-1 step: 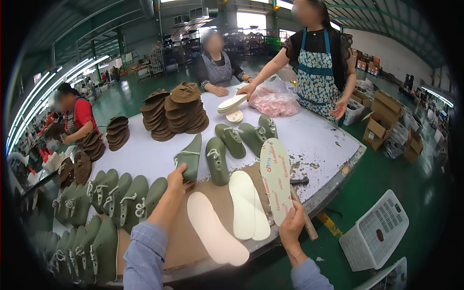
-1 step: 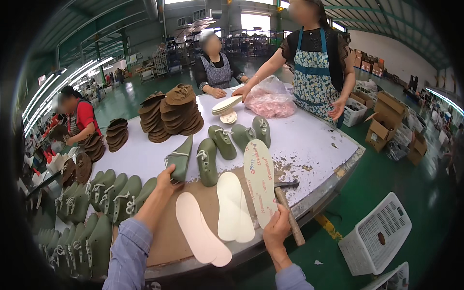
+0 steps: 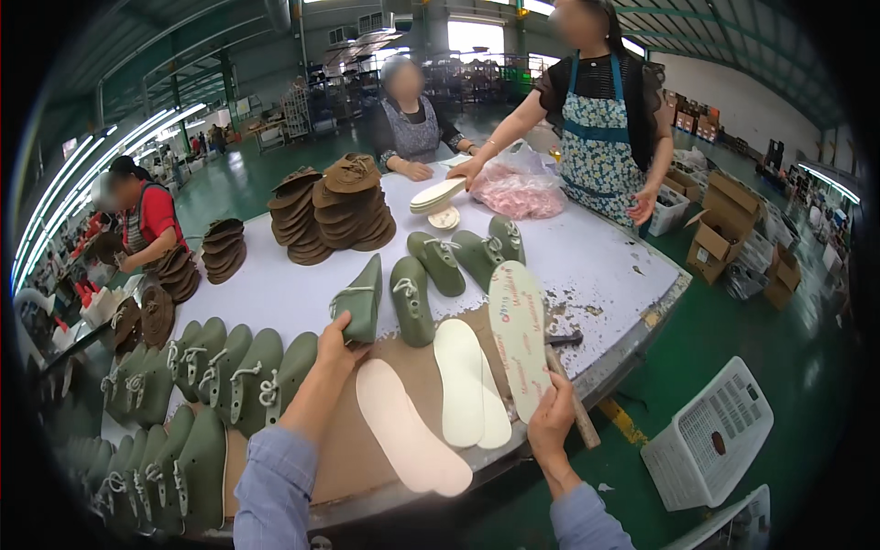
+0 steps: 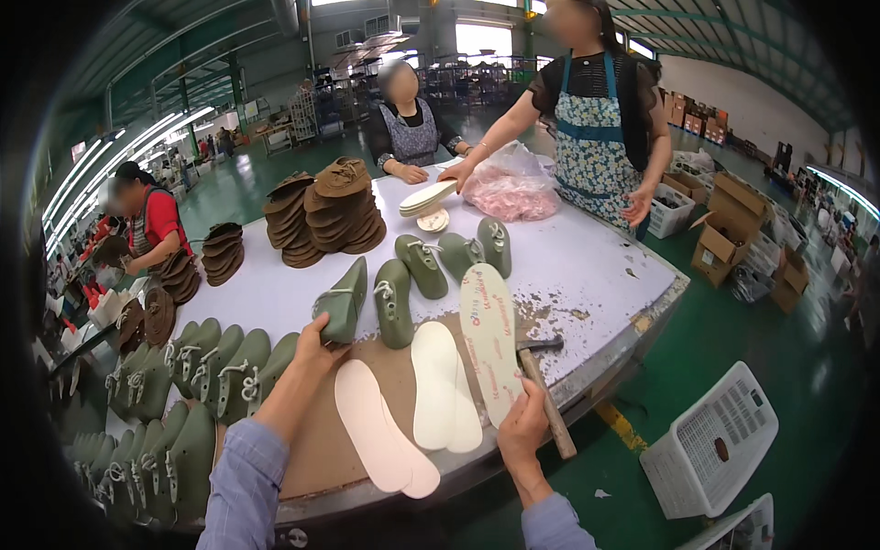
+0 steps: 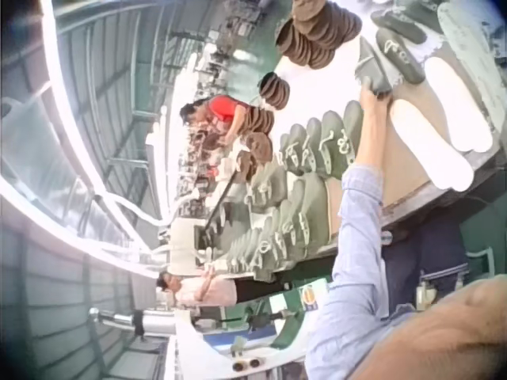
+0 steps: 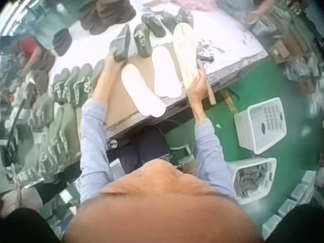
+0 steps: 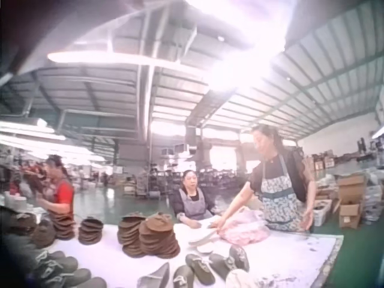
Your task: The person applies adhesive to white shoe insoles using a handheld yellow glue gun, then inserts each insole into a green shoe upper. The person handles the insoles and shoes one at a time, placing the finished units on the table.
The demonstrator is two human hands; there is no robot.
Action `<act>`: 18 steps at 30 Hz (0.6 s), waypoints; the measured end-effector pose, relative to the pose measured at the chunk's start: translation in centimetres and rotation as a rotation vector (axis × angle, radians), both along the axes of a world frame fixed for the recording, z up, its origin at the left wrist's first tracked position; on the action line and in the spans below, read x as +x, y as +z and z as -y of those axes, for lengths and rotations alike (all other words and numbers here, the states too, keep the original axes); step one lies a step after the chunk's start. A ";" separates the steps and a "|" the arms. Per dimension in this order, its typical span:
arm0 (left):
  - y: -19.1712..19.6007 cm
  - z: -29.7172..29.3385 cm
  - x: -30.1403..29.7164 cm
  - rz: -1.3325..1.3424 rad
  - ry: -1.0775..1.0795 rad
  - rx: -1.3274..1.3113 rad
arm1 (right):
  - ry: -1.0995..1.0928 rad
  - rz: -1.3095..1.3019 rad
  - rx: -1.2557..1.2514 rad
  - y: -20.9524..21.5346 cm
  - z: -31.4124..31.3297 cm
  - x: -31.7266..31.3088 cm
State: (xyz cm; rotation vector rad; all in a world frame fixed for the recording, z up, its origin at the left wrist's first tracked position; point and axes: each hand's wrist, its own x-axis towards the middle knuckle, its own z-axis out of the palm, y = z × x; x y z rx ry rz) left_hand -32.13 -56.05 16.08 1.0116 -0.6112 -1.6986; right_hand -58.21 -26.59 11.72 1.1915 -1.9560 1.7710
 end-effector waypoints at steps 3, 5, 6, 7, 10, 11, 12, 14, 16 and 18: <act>-1.0 -7.1 1.7 -0.202 -0.101 -0.030 | 0.085 0.152 0.049 -0.4 -0.1 -1.0; 0.3 -14.3 3.5 -0.296 -0.150 -0.096 | 0.167 0.290 -0.047 -0.3 -1.2 -1.4; 0.6 -17.9 5.2 -0.337 -0.224 -0.228 | 0.296 0.562 -0.185 1.8 -2.3 0.5; 1.5 -22.2 6.8 -0.269 -0.171 -0.247 | 0.334 0.628 -0.025 3.4 -4.3 2.0; 2.0 -33.4 9.6 -0.168 -0.114 -0.391 | 0.942 0.860 -0.213 3.4 -8.5 8.4; 1.3 -36.6 10.3 -0.184 -0.094 -0.359 | 0.988 0.913 0.020 4.9 -9.8 11.1; 0.2 -39.7 10.6 -0.199 0.001 -0.336 | 1.032 0.690 0.103 6.5 -11.0 14.0; -0.3 -45.0 10.6 -0.212 -0.018 -0.319 | 1.034 0.169 0.221 8.1 -13.2 19.0; 0.1 -48.8 10.9 -0.137 0.073 -0.259 | 1.204 0.060 0.350 8.8 -14.7 20.9; -3.0 -51.4 14.2 -0.010 0.055 -0.226 | 1.288 0.105 0.241 9.3 -16.2 23.2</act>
